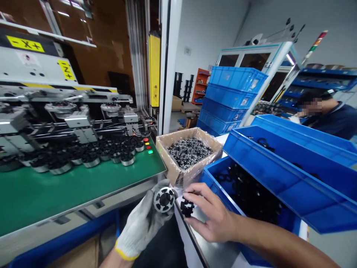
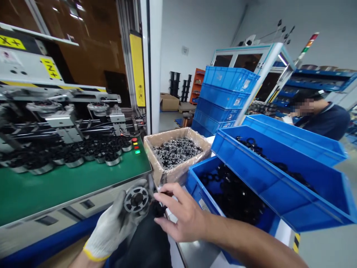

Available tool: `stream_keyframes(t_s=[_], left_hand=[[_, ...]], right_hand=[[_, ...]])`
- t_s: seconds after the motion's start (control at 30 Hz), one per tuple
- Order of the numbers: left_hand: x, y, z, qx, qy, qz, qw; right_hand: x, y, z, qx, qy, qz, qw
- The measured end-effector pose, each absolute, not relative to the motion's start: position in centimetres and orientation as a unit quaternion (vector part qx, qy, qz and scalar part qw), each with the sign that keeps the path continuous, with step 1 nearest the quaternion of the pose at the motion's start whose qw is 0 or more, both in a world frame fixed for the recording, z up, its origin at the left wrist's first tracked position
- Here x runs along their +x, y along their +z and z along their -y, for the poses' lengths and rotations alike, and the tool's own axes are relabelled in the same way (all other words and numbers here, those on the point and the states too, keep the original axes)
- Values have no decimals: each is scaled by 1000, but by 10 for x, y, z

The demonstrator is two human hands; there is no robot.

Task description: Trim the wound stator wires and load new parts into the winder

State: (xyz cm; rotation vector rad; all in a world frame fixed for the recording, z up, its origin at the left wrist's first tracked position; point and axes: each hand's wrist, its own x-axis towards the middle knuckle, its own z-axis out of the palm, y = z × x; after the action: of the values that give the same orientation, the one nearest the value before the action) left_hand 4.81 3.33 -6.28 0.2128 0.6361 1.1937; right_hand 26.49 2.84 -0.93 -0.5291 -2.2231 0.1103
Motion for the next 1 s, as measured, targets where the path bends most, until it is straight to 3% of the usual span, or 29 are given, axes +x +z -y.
stream_keyframes(t_s=[0.3, 0.57, 0.77, 1.0], left_hand=[[44, -58, -35, 283, 549, -345, 706], [53, -77, -27, 321, 502, -303, 744], [50, -87, -25, 560, 441, -366, 599], [46, -68, -27, 626, 318, -479, 526]], right_hand=[[266, -13, -34, -228, 26, 860, 456], [266, -12, -32, -239, -25, 853, 464], [265, -14, -33, -231, -24, 857, 459], [265, -13, -34, -220, -26, 865, 450]])
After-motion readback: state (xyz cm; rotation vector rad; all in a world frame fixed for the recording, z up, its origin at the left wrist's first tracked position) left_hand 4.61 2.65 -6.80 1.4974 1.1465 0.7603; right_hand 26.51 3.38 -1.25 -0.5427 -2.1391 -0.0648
